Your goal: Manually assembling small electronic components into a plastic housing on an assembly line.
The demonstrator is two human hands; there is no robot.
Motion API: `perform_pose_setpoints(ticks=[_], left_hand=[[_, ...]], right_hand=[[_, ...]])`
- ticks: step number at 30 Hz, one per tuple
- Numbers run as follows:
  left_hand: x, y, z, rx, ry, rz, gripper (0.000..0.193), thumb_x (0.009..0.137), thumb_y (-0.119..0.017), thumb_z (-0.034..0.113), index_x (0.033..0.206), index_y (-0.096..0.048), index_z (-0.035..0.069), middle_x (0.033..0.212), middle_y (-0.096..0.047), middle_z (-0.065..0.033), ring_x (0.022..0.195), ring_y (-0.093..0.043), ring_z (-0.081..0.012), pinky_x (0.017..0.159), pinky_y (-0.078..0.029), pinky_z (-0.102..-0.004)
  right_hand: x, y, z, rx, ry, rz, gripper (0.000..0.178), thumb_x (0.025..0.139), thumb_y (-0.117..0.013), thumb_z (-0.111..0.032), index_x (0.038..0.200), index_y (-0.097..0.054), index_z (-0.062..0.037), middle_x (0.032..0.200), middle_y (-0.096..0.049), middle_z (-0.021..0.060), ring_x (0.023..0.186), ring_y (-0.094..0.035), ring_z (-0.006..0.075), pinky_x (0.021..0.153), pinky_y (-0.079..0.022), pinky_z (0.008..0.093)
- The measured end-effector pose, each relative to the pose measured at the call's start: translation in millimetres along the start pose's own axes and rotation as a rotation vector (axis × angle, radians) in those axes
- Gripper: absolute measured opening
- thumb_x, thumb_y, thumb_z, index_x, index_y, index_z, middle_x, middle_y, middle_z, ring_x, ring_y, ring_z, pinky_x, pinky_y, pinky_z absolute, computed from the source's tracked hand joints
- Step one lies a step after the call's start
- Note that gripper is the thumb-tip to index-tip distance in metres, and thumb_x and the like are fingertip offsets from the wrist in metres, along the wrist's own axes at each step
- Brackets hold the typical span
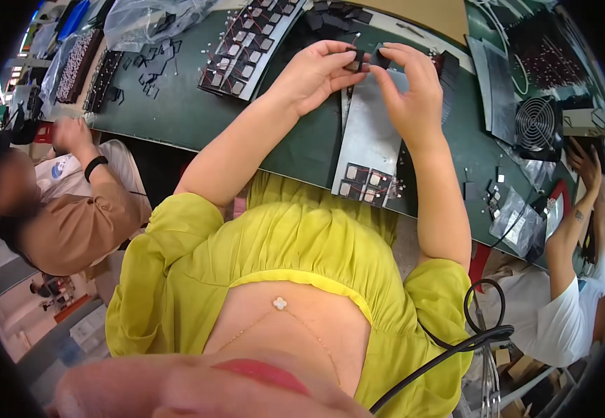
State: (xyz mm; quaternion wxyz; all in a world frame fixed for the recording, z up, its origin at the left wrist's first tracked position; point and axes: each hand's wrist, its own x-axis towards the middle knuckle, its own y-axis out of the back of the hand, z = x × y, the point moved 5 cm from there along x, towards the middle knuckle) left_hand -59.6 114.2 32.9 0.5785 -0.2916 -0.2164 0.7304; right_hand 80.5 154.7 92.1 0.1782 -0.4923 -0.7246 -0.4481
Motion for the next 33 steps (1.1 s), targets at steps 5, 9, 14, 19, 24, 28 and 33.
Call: perform_pose_setpoints(ticks=[5, 9, 14, 19, 24, 28, 33], left_hand=[[-1.1, 3.3, -10.2, -0.079, 0.025, -0.009, 0.022, 0.089, -0.053, 0.005, 0.107, -0.05, -0.008, 0.096, -0.06, -0.0162, 0.081, -0.064, -0.021, 0.078, -0.055, -0.0277], [-7.7, -2.2, -10.0, -0.048, 0.039, -0.026, 0.023, 0.09, -0.051, 0.005, 0.11, -0.052, -0.006, 0.102, -0.061, -0.016, 0.087, -0.064, -0.0222, 0.08, -0.054, -0.0279], [-5.3, -0.8, -17.8, -0.097, 0.025, -0.069, 0.024, 0.089, -0.051, 0.003, 0.11, -0.055, -0.007, 0.099, -0.061, -0.0166, 0.084, -0.064, -0.0214, 0.08, -0.054, -0.0286], [-1.6, -0.7, -24.3, -0.17, 0.034, -0.116, 0.026, 0.089, -0.053, 0.001, 0.113, -0.056, -0.007, 0.1, -0.061, -0.0171, 0.087, -0.063, -0.0218, 0.082, -0.054, -0.0294], [-4.7, -6.7, -23.5, -0.242, 0.069, -0.137, 0.027, 0.088, -0.054, 0.0, 0.114, -0.056, -0.007, 0.101, -0.062, -0.0174, 0.088, -0.063, -0.0222, 0.083, -0.054, -0.0297], [-5.8, -7.1, -24.8, -0.264, 0.087, -0.135, 0.027, 0.088, -0.055, 0.0, 0.113, -0.056, -0.007, 0.101, -0.062, -0.0177, 0.088, -0.063, -0.0224, 0.085, -0.053, -0.0296], [-7.1, -5.7, -25.8, -0.279, 0.068, -0.15, 0.027, 0.087, -0.056, -0.001, 0.113, -0.056, -0.007, 0.101, -0.062, -0.0182, 0.088, -0.063, -0.0228, 0.086, -0.053, -0.0296]], right_hand=[[-7.4, -7.8, 5.9, -0.025, 0.035, -0.022, 0.026, 0.069, -0.071, -0.004, 0.095, -0.064, -0.0042, 0.103, -0.064, 0.0053, 0.093, -0.058, 0.02, 0.082, -0.046, 0.0287], [-8.6, -8.4, 2.0, -0.048, 0.06, -0.031, 0.027, 0.069, -0.071, -0.004, 0.095, -0.064, -0.0046, 0.102, -0.064, 0.0052, 0.091, -0.058, 0.0196, 0.081, -0.046, 0.0283], [-9.5, -9.4, -1.6, -0.086, 0.12, -0.068, 0.028, 0.069, -0.072, -0.003, 0.095, -0.064, -0.0044, 0.102, -0.064, 0.0055, 0.092, -0.058, 0.0196, 0.081, -0.046, 0.0279], [-10.0, -7.9, -0.7, -0.107, 0.162, -0.07, 0.029, 0.069, -0.071, 0.0, 0.097, -0.064, -0.003, 0.105, -0.064, 0.0073, 0.094, -0.059, 0.0203, 0.083, -0.047, 0.0277], [-16.5, -7.1, 18.6, -0.101, 0.229, -0.042, 0.03, 0.07, -0.072, 0.001, 0.098, -0.064, -0.0038, 0.107, -0.064, 0.0078, 0.096, -0.06, 0.0204, 0.083, -0.048, 0.0279], [-19.6, -3.8, 19.5, -0.101, 0.266, -0.027, 0.031, 0.07, -0.072, 0.001, 0.099, -0.064, -0.0042, 0.107, -0.064, 0.0081, 0.096, -0.06, 0.0205, 0.084, -0.048, 0.0281], [-6.3, -5.3, -13.3, -0.14, 0.202, -0.216, 0.03, 0.071, -0.072, 0.001, 0.099, -0.064, -0.0051, 0.109, -0.064, 0.0082, 0.097, -0.06, 0.0203, 0.086, -0.049, 0.0287]])
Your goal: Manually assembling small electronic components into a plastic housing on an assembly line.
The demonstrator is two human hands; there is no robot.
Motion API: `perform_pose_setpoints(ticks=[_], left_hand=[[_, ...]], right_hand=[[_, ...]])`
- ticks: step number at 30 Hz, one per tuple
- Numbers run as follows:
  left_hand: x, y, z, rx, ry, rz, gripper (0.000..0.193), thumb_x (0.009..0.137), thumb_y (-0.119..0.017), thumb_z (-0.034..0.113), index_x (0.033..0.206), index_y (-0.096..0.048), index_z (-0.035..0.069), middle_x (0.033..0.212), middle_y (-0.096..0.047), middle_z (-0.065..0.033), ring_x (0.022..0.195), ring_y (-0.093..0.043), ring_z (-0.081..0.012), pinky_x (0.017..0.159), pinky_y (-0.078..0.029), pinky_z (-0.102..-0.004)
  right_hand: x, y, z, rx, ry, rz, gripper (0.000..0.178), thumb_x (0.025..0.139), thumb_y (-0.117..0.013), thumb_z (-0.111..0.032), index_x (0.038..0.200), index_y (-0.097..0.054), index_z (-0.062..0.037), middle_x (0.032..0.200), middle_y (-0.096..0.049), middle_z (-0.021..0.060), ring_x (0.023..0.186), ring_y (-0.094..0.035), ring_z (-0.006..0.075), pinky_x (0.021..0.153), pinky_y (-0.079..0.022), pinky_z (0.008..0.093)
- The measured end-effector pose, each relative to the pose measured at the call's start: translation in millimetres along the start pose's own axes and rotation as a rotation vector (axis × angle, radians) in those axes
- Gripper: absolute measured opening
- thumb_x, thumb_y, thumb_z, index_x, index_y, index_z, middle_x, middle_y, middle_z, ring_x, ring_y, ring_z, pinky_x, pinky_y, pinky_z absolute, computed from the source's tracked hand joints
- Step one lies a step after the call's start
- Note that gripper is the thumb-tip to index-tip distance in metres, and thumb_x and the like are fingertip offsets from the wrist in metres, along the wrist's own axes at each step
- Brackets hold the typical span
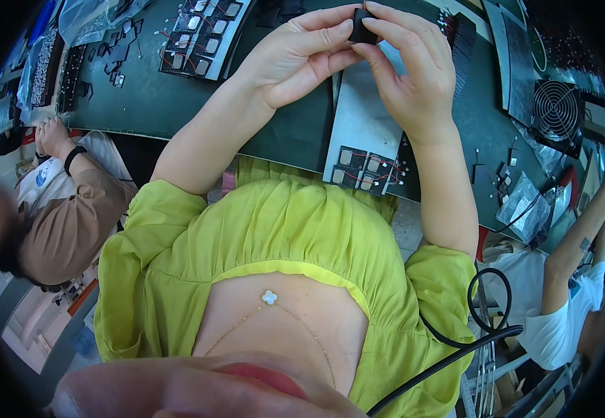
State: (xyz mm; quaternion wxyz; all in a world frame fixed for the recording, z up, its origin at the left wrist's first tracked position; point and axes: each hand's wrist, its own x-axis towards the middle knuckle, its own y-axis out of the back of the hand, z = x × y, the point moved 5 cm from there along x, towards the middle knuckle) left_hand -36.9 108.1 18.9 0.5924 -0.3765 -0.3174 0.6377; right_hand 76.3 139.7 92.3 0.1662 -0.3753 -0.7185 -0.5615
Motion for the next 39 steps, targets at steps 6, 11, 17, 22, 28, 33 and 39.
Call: perform_pose_setpoints(ticks=[6, 11, 17, 22, 28, 33, 39], left_hand=[[-5.5, -6.1, 6.1, 0.304, -0.175, 0.062, 0.028, 0.086, -0.057, 0.0, 0.113, -0.056, -0.008, 0.097, -0.063, -0.0166, 0.083, -0.065, -0.0221, 0.079, -0.055, -0.0286], [-12.7, -13.1, 12.2, 0.655, -0.398, 0.102, 0.023, 0.086, -0.057, -0.001, 0.108, -0.058, -0.007, 0.093, -0.064, -0.0147, 0.078, -0.064, -0.0193, 0.072, -0.055, -0.0248], [-15.8, -21.9, 21.1, 0.621, -0.553, 0.099, 0.018, 0.086, -0.057, -0.001, 0.104, -0.059, -0.005, 0.097, -0.064, -0.0103, 0.077, -0.06, -0.0109, 0.069, -0.049, -0.0164], [-17.6, -24.3, 22.5, 0.581, -0.632, -0.021, 0.018, 0.086, -0.057, -0.002, 0.103, -0.061, -0.005, 0.099, -0.062, -0.0094, 0.08, -0.058, -0.0113, 0.071, -0.047, -0.0173], [-14.4, -2.8, 14.3, 0.465, -0.533, 0.137, 0.016, 0.086, -0.055, -0.005, 0.101, -0.061, -0.004, 0.098, -0.057, -0.0074, 0.078, -0.053, -0.0113, 0.07, -0.044, -0.018], [-8.8, 5.1, 5.1, 0.366, -0.44, 0.23, 0.016, 0.085, -0.053, -0.007, 0.099, -0.061, -0.003, 0.096, -0.053, -0.0058, 0.077, -0.049, -0.0113, 0.069, -0.041, -0.0185], [-8.5, -21.8, 11.8, 0.322, -0.356, 0.183, 0.016, 0.088, -0.052, -0.004, 0.102, -0.059, -0.002, 0.092, -0.054, -0.0055, 0.076, -0.05, -0.0117, 0.072, -0.042, -0.0194]], right_hand=[[1.0, -0.1, -10.3, -0.082, 0.027, 0.055, 0.029, 0.072, -0.071, 0.001, 0.099, -0.063, -0.0058, 0.109, -0.064, 0.0082, 0.097, -0.061, 0.0199, 0.089, -0.047, 0.0299], [6.2, -1.0, -37.4, -0.261, 0.06, 0.182, 0.027, 0.073, -0.07, 0.002, 0.098, -0.063, -0.0057, 0.105, -0.064, 0.0085, 0.095, -0.061, 0.0197, 0.09, -0.046, 0.0308], [0.6, 7.5, -31.5, -0.036, -0.098, 0.376, 0.022, 0.075, -0.067, 0.002, 0.095, -0.062, -0.0051, 0.097, -0.064, 0.0081, 0.088, -0.061, 0.019, 0.086, -0.046, 0.0296], [-8.9, 4.9, -10.4, 0.226, -0.219, 0.37, 0.015, 0.078, -0.064, 0.0, 0.092, -0.061, -0.0039, 0.088, -0.062, 0.0073, 0.079, -0.057, 0.018, 0.076, -0.046, 0.0266], [-11.2, -2.1, -19.1, 0.168, -0.115, 0.325, 0.01, 0.081, -0.062, -0.002, 0.091, -0.061, -0.0026, 0.086, -0.061, 0.0069, 0.073, -0.054, 0.0175, 0.065, -0.044, 0.0241], [-5.0, -12.9, -12.4, 0.199, -0.093, 0.324, 0.013, 0.078, -0.062, -0.002, 0.09, -0.058, -0.0014, 0.082, -0.057, 0.008, 0.067, -0.05, 0.0199, 0.061, -0.043, 0.0259], [-17.1, 12.0, 13.6, 0.092, -0.253, 0.217, 0.019, 0.076, -0.063, -0.003, 0.094, -0.056, -0.0017, 0.08, -0.056, 0.0079, 0.065, -0.05, 0.02, 0.06, -0.042, 0.0269]])
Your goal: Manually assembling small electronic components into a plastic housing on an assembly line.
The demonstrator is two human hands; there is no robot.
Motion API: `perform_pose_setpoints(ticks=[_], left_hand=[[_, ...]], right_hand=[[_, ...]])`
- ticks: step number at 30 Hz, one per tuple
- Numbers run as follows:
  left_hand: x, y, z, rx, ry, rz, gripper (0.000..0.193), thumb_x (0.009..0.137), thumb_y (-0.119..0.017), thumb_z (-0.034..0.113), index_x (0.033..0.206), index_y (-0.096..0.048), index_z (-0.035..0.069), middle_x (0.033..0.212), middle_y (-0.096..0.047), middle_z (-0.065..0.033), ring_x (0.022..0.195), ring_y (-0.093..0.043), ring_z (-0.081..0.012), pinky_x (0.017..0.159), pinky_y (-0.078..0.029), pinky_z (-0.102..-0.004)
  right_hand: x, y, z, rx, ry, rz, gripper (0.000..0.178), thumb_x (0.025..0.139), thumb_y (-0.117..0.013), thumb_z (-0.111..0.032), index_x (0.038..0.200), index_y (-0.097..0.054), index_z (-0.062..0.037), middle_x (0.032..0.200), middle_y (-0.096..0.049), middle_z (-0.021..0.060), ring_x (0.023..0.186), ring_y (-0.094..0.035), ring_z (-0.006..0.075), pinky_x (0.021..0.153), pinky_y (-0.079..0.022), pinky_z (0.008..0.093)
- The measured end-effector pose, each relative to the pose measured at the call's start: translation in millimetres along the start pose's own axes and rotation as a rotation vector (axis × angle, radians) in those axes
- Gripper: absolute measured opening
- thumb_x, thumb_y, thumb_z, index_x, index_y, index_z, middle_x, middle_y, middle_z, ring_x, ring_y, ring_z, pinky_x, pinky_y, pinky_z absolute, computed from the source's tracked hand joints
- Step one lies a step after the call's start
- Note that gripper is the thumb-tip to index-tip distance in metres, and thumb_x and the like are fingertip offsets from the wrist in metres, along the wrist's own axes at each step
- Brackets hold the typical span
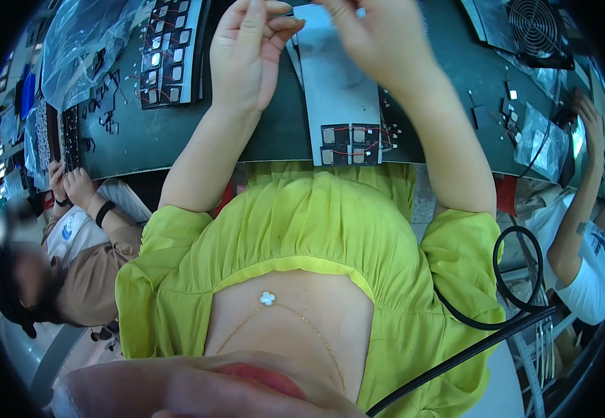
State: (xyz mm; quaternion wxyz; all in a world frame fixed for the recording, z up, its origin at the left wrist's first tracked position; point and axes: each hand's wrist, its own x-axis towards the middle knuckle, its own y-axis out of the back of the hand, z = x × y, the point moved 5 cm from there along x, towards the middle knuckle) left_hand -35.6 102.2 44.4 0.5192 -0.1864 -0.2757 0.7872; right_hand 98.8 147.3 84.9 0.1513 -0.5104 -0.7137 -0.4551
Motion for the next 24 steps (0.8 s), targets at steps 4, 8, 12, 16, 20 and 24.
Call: perform_pose_setpoints(ticks=[4, 8, 12, 16, 20, 24], left_hand=[[1.9, 5.9, 3.3, -0.05, -0.014, -0.011, 0.016, 0.09, -0.052, 0.002, 0.105, -0.057, -0.001, 0.087, -0.055, -0.0054, 0.075, -0.051, -0.0119, 0.071, -0.043, -0.0206], [6.2, 14.2, -1.1, -0.097, 0.054, 0.024, 0.017, 0.091, -0.051, 0.005, 0.107, -0.055, 0.0, 0.085, -0.055, -0.0052, 0.074, -0.051, -0.0119, 0.07, -0.044, -0.0212], [7.5, 19.9, -3.8, -0.14, 0.207, 0.103, 0.018, 0.092, -0.051, 0.008, 0.108, -0.054, 0.0, 0.082, -0.055, -0.0049, 0.073, -0.051, -0.0119, 0.068, -0.044, -0.0217], [6.6, 19.5, -8.7, -0.163, 0.317, 0.142, 0.019, 0.093, -0.05, 0.011, 0.109, -0.054, 0.001, 0.081, -0.055, -0.0046, 0.073, -0.052, -0.0119, 0.067, -0.045, -0.0221], [5.0, 20.4, -9.0, -0.179, 0.295, 0.135, 0.019, 0.092, -0.052, 0.012, 0.108, -0.055, 0.001, 0.08, -0.054, -0.0044, 0.072, -0.051, -0.0116, 0.067, -0.044, -0.0221], [7.0, 20.8, -5.1, -0.177, 0.309, 0.149, 0.019, 0.092, -0.053, 0.012, 0.106, -0.055, 0.001, 0.08, -0.054, -0.0041, 0.071, -0.051, -0.0114, 0.066, -0.044, -0.022]], right_hand=[[-28.7, 73.0, 39.4, -0.206, -0.273, -0.138, 0.023, 0.081, -0.063, -0.007, 0.104, -0.059, -0.004, 0.082, -0.06, 0.0053, 0.069, -0.054, 0.0156, 0.061, -0.043, 0.0241], [-42.8, 70.4, 22.8, -0.357, -0.442, -0.281, 0.021, 0.085, -0.063, -0.012, 0.105, -0.06, -0.0048, 0.082, -0.062, 0.0039, 0.07, -0.056, 0.0127, 0.063, -0.045, 0.0228], [-56.5, 60.2, 30.5, -0.524, -0.391, -0.386, 0.018, 0.084, -0.064, -0.014, 0.098, -0.058, -0.004, 0.08, -0.061, 0.0038, 0.067, -0.055, 0.0139, 0.063, -0.045, 0.0226], [-54.2, 51.7, 39.8, -0.513, -0.641, -0.472, 0.018, 0.083, -0.065, -0.013, 0.097, -0.058, -0.0034, 0.08, -0.061, 0.0038, 0.066, -0.055, 0.0145, 0.063, -0.045, 0.0228], [-53.5, 60.9, 25.6, -0.57, -0.755, -0.239, 0.016, 0.082, -0.065, -0.01, 0.093, -0.057, -0.0026, 0.078, -0.06, 0.004, 0.067, -0.055, 0.0151, 0.064, -0.045, 0.0228], [-64.0, 64.6, -3.4, -0.301, -0.518, -0.404, 0.014, 0.081, -0.065, -0.007, 0.091, -0.056, -0.0024, 0.079, -0.059, 0.0048, 0.07, -0.054, 0.0159, 0.066, -0.044, 0.0233]])
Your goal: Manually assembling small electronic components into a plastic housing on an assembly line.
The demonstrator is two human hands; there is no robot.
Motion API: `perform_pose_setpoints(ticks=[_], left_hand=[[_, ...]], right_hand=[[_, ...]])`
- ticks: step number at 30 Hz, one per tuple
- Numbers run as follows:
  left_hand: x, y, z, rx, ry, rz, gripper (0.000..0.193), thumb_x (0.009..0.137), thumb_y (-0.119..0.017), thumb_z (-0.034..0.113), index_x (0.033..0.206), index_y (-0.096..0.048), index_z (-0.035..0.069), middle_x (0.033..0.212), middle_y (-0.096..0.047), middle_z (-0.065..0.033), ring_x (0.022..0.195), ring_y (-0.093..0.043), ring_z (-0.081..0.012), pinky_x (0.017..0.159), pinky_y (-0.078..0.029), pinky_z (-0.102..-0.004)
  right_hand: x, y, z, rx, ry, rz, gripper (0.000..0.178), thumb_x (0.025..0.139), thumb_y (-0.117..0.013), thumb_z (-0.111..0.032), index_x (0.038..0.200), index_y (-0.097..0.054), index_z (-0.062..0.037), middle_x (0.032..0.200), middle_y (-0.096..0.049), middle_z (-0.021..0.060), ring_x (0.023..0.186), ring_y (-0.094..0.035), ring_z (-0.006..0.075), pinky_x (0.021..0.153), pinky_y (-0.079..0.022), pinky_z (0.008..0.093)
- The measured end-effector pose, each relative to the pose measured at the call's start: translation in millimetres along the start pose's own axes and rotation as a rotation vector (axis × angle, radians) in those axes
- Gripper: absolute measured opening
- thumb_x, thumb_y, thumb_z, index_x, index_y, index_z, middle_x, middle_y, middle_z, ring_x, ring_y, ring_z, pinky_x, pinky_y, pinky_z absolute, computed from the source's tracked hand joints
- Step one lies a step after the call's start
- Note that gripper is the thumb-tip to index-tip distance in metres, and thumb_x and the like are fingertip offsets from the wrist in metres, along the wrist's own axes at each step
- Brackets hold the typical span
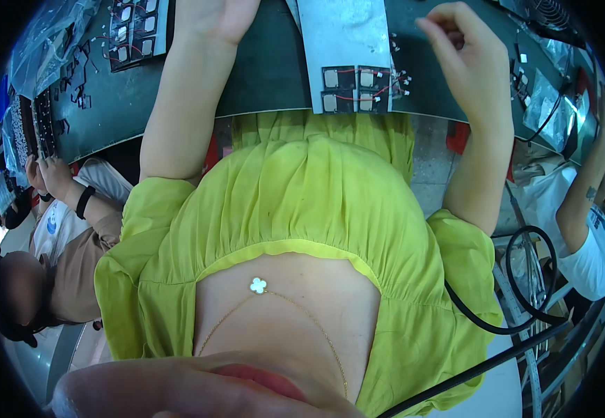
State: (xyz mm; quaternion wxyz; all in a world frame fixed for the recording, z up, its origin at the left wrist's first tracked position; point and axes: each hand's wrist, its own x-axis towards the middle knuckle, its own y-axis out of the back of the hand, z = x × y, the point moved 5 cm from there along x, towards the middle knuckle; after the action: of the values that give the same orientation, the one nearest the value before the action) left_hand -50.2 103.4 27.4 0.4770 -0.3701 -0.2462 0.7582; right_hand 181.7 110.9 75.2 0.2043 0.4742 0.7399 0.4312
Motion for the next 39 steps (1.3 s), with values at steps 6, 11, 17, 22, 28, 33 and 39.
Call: perform_pose_setpoints(ticks=[6, 11, 17, 22, 28, 33, 39], left_hand=[[-3.0, 5.9, 12.1, 0.011, -0.017, -0.017, 0.018, 0.091, -0.054, 0.014, 0.104, -0.057, 0.002, 0.079, -0.054, -0.0038, 0.07, -0.051, -0.0111, 0.066, -0.044, -0.022], [2.5, 4.8, 5.0, -0.021, -0.017, -0.068, 0.018, 0.09, -0.056, 0.015, 0.103, -0.058, 0.002, 0.079, -0.054, -0.0035, 0.07, -0.051, -0.0108, 0.065, -0.044, -0.0219], [14.4, 5.6, -11.1, -0.006, -0.005, -0.116, 0.017, 0.089, -0.056, 0.014, 0.101, -0.058, 0.002, 0.078, -0.054, -0.0031, 0.07, -0.05, -0.0101, 0.066, -0.044, -0.0221], [6.4, 1.1, -39.8, 0.211, -0.102, -0.636, 0.014, 0.088, -0.057, 0.013, 0.097, -0.059, 0.002, 0.078, -0.055, -0.0031, 0.069, -0.051, -0.0095, 0.065, -0.044, -0.0207], [-19.0, -23.3, -28.8, 1.081, 0.159, -0.719, 0.017, 0.088, -0.058, 0.013, 0.098, -0.058, 0.0, 0.082, -0.058, -0.0048, 0.069, -0.053, -0.0094, 0.064, -0.044, -0.0185], [-37.7, -36.7, -20.2, 0.793, 0.127, -0.751, 0.022, 0.09, -0.057, 0.015, 0.102, -0.057, -0.003, 0.086, -0.06, -0.0063, 0.071, -0.055, -0.0099, 0.064, -0.045, -0.0177], [-44.7, -35.7, -26.7, 0.591, 0.299, -0.702, 0.027, 0.09, -0.057, 0.015, 0.108, -0.055, -0.005, 0.087, -0.061, -0.0086, 0.075, -0.058, -0.0116, 0.065, -0.048, -0.0186]], right_hand=[[-15.2, -18.7, -35.7, 0.086, 0.385, -0.168, 0.007, 0.079, -0.063, -0.004, 0.084, -0.057, -0.0028, 0.079, -0.059, 0.0062, 0.066, -0.052, 0.0197, 0.061, -0.043, 0.0251], [-19.2, -22.4, -31.4, -0.068, 0.362, -0.19, 0.009, 0.078, -0.063, -0.003, 0.08, -0.055, -0.003, 0.079, -0.057, 0.0059, 0.067, -0.051, 0.0195, 0.061, -0.042, 0.0262], [-23.8, -16.2, -20.8, 0.059, 0.14, -0.139, 0.008, 0.078, -0.062, -0.003, 0.08, -0.055, -0.0025, 0.077, -0.055, 0.0066, 0.066, -0.05, 0.0192, 0.061, -0.041, 0.0277], [-21.9, -20.4, -29.7, -0.017, 0.206, -0.315, 0.006, 0.08, -0.06, -0.002, 0.082, -0.054, -0.0031, 0.078, -0.056, 0.0072, 0.066, -0.05, 0.0189, 0.061, -0.042, 0.028], [-18.4, -0.4, -25.5, 0.018, 0.163, -0.141, 0.008, 0.083, -0.057, -0.001, 0.091, -0.055, -0.0027, 0.088, -0.058, 0.0058, 0.077, -0.053, 0.0164, 0.07, -0.043, 0.0235], [-4.7, -1.9, -37.5, 0.196, 0.118, -0.066, 0.009, 0.085, -0.055, -0.002, 0.095, -0.056, -0.0028, 0.088, -0.059, 0.0052, 0.077, -0.053, 0.0144, 0.07, -0.042, 0.0225], [13.6, -15.1, -42.3, 0.279, 0.17, -0.062, 0.01, 0.085, -0.055, -0.003, 0.095, -0.057, -0.0034, 0.084, -0.058, 0.0045, 0.073, -0.052, 0.0124, 0.066, -0.041, 0.0215]])
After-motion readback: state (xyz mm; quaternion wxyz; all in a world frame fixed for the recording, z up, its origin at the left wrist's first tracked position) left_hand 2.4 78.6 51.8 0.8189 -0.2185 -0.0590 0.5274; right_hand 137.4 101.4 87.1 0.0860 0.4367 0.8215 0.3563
